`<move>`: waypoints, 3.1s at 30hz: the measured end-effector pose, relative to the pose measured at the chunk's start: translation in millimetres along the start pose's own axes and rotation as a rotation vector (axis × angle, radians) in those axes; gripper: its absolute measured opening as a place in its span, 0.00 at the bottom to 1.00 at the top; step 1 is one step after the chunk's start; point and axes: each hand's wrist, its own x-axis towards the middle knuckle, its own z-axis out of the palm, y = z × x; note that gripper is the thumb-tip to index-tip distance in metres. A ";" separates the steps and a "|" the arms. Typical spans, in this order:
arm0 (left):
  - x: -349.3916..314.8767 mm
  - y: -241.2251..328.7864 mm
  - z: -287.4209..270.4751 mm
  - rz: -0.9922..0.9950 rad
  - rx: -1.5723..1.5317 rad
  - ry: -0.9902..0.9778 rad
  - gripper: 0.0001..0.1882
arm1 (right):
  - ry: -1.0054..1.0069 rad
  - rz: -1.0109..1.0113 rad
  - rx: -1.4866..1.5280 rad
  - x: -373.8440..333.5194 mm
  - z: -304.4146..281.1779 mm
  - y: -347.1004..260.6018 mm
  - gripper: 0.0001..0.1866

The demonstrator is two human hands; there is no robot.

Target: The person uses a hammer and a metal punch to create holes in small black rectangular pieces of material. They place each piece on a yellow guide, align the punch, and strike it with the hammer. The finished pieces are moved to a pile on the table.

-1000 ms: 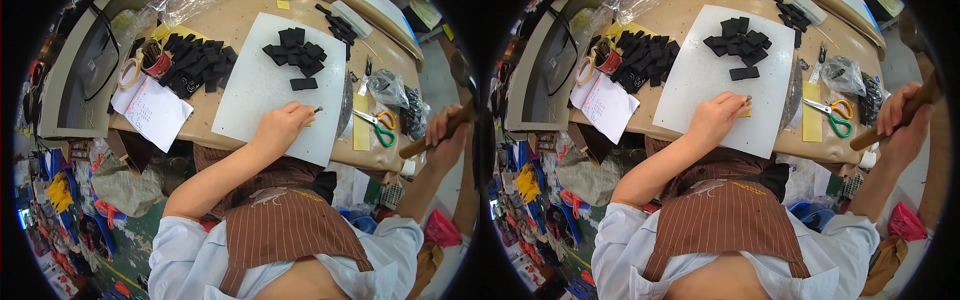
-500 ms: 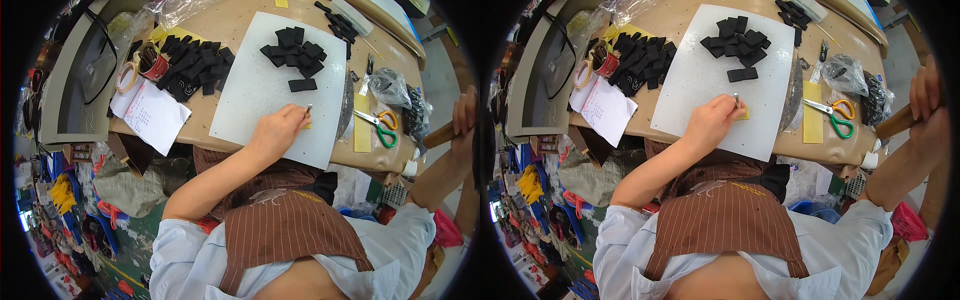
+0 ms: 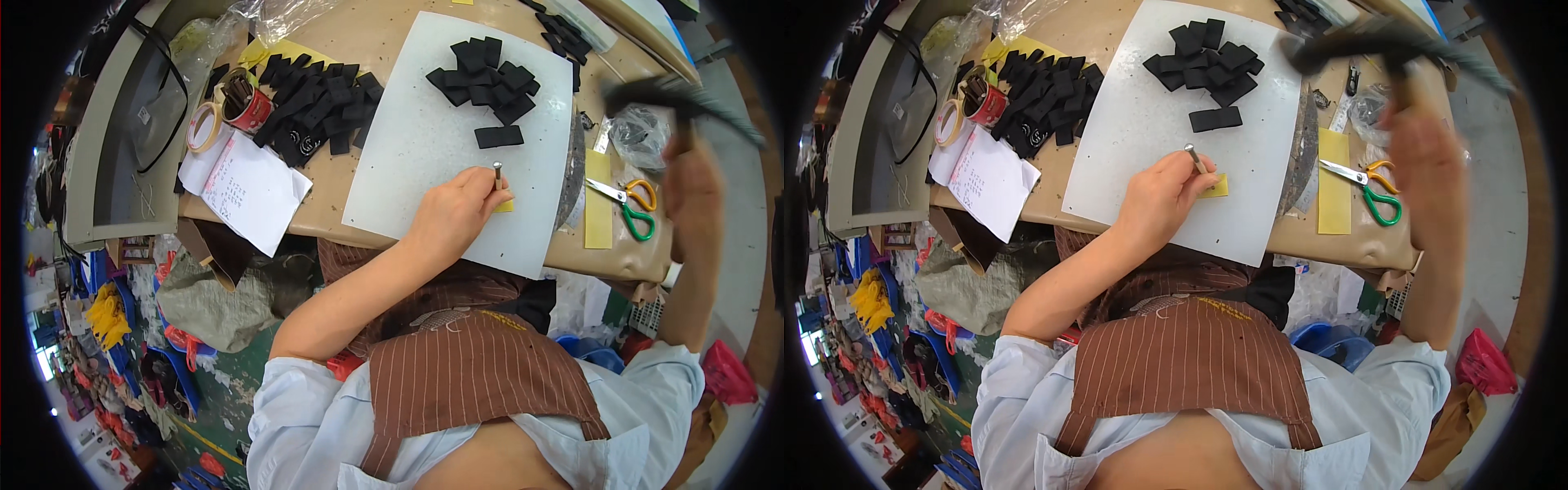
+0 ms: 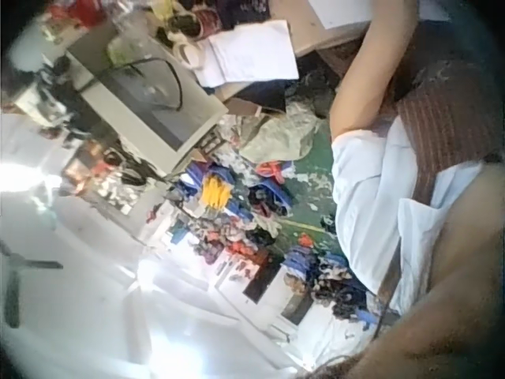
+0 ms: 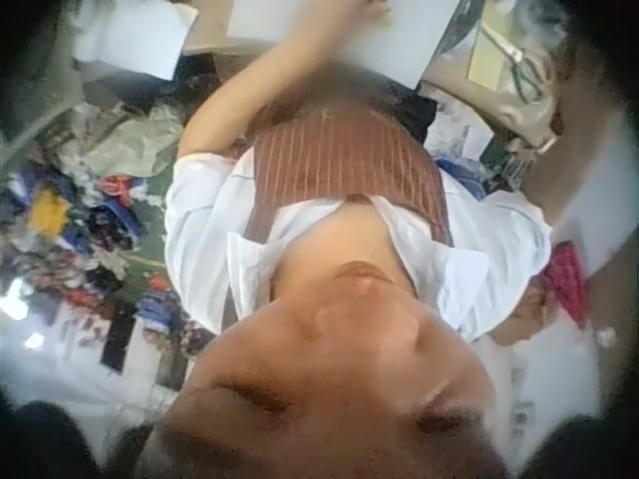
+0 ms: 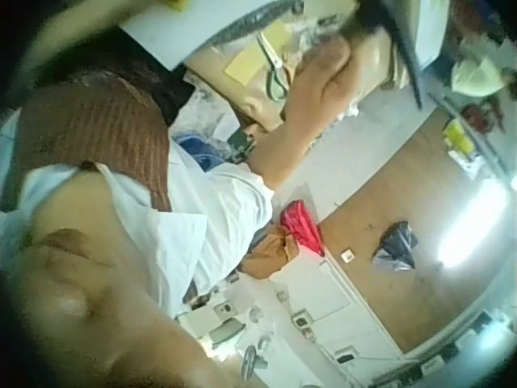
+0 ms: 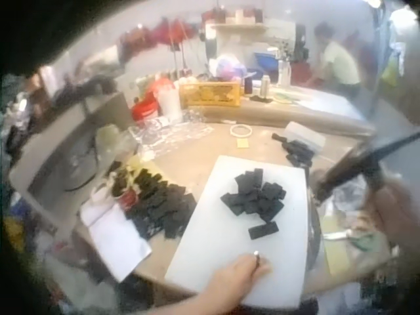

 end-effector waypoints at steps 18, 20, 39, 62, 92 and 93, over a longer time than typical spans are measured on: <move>4.8 -5.0 1.5 -0.240 -0.164 -0.075 0.07 | -0.520 -0.152 -0.527 -34.6 63.3 15.6 0.15; 7.2 -6.0 -11.0 -0.381 -0.341 -0.115 0.06 | -0.538 -0.148 -0.549 -32.8 63.3 15.0 0.15; -11.4 3.0 -19.1 -0.053 0.064 -0.008 0.05 | -0.548 -0.193 -0.169 4.7 20.3 -30.5 0.14; 2.5 -3.0 -14.9 -0.520 -0.407 0.028 0.09 | -0.012 0.197 -0.525 -23.4 -10.6 49.4 0.12; 74.5 -30.4 -47.6 0.048 0.341 0.056 0.18 | -0.124 -0.435 -0.172 73.2 96.5 85.5 0.18; 83.2 -32.9 -35.8 0.075 0.323 0.054 0.19 | -0.143 -0.441 -0.191 89.3 97.7 88.4 0.18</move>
